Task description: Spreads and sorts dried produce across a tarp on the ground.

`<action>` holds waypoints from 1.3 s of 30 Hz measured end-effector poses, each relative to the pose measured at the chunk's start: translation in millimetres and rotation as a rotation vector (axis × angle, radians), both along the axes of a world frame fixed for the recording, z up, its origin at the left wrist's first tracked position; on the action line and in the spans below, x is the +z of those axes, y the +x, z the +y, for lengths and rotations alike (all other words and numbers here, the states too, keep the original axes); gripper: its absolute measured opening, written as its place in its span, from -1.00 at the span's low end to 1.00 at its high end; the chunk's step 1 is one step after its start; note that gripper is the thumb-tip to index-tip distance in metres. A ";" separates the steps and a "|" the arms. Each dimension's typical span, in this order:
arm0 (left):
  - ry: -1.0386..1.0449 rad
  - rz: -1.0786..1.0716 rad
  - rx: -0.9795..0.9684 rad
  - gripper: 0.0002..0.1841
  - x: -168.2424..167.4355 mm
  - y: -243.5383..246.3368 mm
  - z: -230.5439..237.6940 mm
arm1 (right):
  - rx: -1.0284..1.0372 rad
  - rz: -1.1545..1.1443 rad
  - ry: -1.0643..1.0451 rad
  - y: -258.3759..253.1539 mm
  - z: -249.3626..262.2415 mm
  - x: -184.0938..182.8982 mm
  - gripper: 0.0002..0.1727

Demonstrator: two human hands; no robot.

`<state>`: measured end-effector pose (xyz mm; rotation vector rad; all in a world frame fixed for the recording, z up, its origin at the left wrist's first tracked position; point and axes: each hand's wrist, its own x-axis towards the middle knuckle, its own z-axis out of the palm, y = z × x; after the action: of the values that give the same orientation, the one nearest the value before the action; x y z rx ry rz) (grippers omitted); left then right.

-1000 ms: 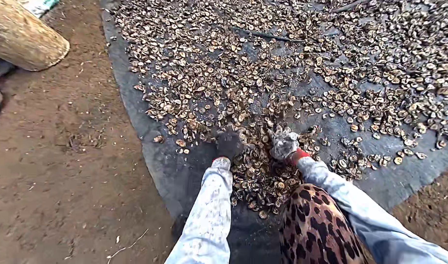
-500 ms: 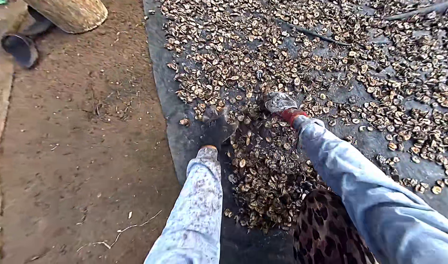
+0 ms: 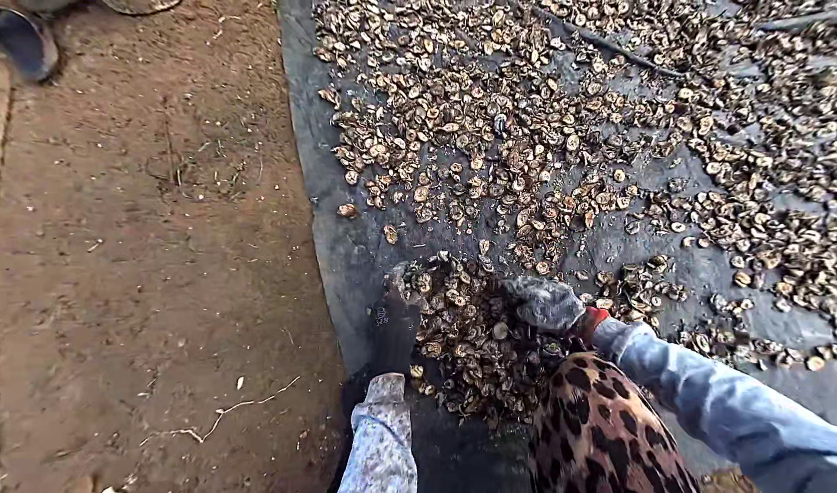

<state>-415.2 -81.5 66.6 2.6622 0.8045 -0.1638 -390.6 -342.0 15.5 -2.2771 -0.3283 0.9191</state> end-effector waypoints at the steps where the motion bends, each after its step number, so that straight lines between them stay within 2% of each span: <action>1: -0.016 0.005 -0.114 -0.51 -14.3 4.4 10.2 | -0.114 0.018 0.021 17.5 -2.8 4.1 -0.53; 4: -0.091 -0.024 -0.369 -0.25 -43.4 21.5 9.9 | -0.444 0.087 0.163 59.9 -18.0 11.2 -0.60; 7: -0.067 -0.036 -0.508 -0.08 -41.0 35.3 -23.4 | -0.537 0.112 0.220 82.5 -50.0 31.5 -0.44; 9: -0.152 -0.049 -0.604 -0.07 -35.4 52.6 -51.3 | -0.643 0.015 0.183 97.8 -76.6 38.1 -0.44; 10: -0.165 -0.039 -0.663 -0.08 -34.4 65.4 -65.0 | -0.740 -0.032 0.140 108.8 -92.4 34.8 -0.50; 11: -0.151 -0.044 -0.733 -0.11 -36.6 83.1 -78.7 | -0.861 -0.080 0.088 118.3 -106.5 29.9 -0.56; 13: -0.062 -0.031 -0.834 -0.20 -40.9 128.9 -109.8 | -1.014 -0.167 -0.025 131.8 -127.5 26.5 -0.53; 14: -0.031 -0.010 -0.853 -0.22 -43.5 148.9 -123.3 | -0.993 -0.189 -0.091 134.2 -135.6 23.7 -0.49; 16: -0.024 0.043 -0.816 -0.17 -55.6 177.1 -144.7 | -0.706 -0.180 -0.203 110.9 -135.3 20.5 -0.41; 18: 0.008 0.126 -0.797 -0.12 -74.2 180.9 -162.7 | -0.254 -0.164 -0.369 55.6 -122.8 -2.6 0.05; 19: 0.046 0.149 -0.850 -0.09 -82.5 166.6 -168.7 | -0.102 -0.142 -0.404 14.6 -114.3 -13.6 0.21; 20: 0.058 0.098 -0.935 -0.05 -95.7 144.9 -167.0 | -0.007 -0.091 -0.402 -24.3 -106.3 -15.2 0.25; 21: 0.001 -0.102 -0.997 -0.03 -119.9 120.7 -157.9 | 0.026 -0.081 -0.381 -55.2 -106.2 -14.1 0.18; 22: -0.032 -0.107 -1.044 -0.03 -123.1 101.2 -148.4 | 0.004 -0.101 -0.345 -75.0 -115.7 -13.4 0.02; 25: -0.018 0.053 -0.991 -0.33 -109.8 65.7 -124.7 | -0.286 -0.133 -0.251 -85.6 -159.9 -15.8 -0.46; 27: -0.025 0.043 -0.932 -0.46 -100.0 54.8 -121.5 | -0.495 -0.105 -0.275 -56.2 -186.3 -10.3 -0.51; 30: -0.035 0.025 -0.903 -0.47 -81.2 53.9 -133.8 | -0.910 -0.084 -0.149 7.0 -214.5 0.6 -0.54; 33: -0.097 0.025 -0.936 -0.36 -72.5 73.1 -165.6 | -1.079 -0.100 0.123 63.6 -242.2 12.3 -0.29; 34: -0.111 0.000 -0.964 -0.32 -72.3 84.5 -178.7 | -1.097 -0.143 0.148 78.3 -249.1 17.4 -0.25; 35: -0.114 -0.016 -0.996 -0.28 -73.7 93.9 -192.6 | -1.113 -0.185 0.107 90.5 -258.7 17.6 -0.27; 37: -0.109 -0.020 -1.029 -0.18 -80.1 105.6 -221.5 | -1.144 -0.265 -0.122 109.3 -274.8 22.0 -0.46; 39: -0.077 0.086 -1.054 -0.13 -92.1 106.3 -244.2 | -1.199 -0.256 -0.293 119.7 -281.6 32.6 -0.55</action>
<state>-308.9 -325.7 -25.5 2.7216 -0.6404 -0.5413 -270.9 -623.6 48.1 -2.2505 1.0352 0.0353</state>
